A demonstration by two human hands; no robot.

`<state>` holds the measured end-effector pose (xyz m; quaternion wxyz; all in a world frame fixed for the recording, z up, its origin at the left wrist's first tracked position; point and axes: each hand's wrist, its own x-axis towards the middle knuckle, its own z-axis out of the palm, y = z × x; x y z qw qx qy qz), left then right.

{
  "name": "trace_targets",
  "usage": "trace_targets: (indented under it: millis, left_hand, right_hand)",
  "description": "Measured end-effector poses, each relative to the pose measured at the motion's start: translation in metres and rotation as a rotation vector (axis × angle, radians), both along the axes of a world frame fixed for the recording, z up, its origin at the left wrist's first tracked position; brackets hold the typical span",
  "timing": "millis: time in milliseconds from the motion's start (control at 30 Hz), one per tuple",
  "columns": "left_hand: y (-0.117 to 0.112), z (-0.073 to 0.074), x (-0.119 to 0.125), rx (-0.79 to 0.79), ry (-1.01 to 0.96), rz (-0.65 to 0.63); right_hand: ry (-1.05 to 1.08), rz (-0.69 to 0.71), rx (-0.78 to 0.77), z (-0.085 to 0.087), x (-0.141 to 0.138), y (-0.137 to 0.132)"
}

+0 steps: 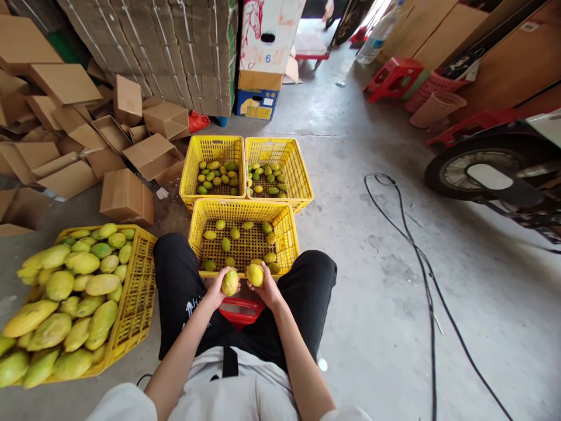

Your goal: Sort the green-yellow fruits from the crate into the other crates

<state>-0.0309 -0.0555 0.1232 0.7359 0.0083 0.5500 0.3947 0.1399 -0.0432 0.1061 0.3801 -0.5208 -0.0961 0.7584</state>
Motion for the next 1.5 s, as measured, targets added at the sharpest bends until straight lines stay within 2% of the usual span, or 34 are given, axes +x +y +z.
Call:
trace_targets:
  millis: [167,233,400,600,733,867,1033,1133,1267,1367,1500]
  left_hand:
    - [-0.005,-0.008,-0.001,0.107,0.061,-0.044]
    - [-0.006,-0.008,-0.001,0.081,0.022,-0.020]
    - [0.000,-0.002,-0.001,-0.079,-0.029,0.141]
    - [0.002,0.005,-0.001,-0.040,-0.070,0.057]
    - [0.002,-0.002,-0.001,-0.084,-0.018,0.068]
    - [0.001,-0.014,-0.003,-0.060,0.026,0.112]
    - [-0.004,-0.024,-0.004,0.025,0.019,0.112]
    - [-0.002,-0.019,-0.003,-0.046,0.007,0.188]
    - [0.007,-0.003,-0.003,-0.211,0.034,0.264]
    - [0.010,0.003,-0.003,-0.240,0.047,0.249]
    - [0.008,0.002,0.001,-0.263,0.047,0.166]
  right_hand:
    - [-0.051,-0.008,0.140,0.003,0.000,-0.005]
    - [-0.071,-0.036,0.141,0.001,0.000,-0.005]
    - [-0.124,-0.091,0.075,-0.007,-0.001,-0.001]
    - [-0.152,-0.102,0.160,-0.007,-0.001,0.000]
    - [-0.048,-0.047,0.132,-0.001,0.000,-0.003]
    - [-0.063,0.011,0.133,0.002,-0.001,-0.005]
    - [-0.123,-0.053,0.131,0.001,-0.001,-0.007]
    - [-0.130,-0.105,0.144,-0.001,0.000,-0.006]
    - [-0.120,-0.160,0.149,-0.007,-0.002,-0.004]
    - [-0.101,-0.140,0.138,-0.010,-0.003,-0.002]
    - [-0.081,-0.084,0.074,-0.009,0.001,-0.002]
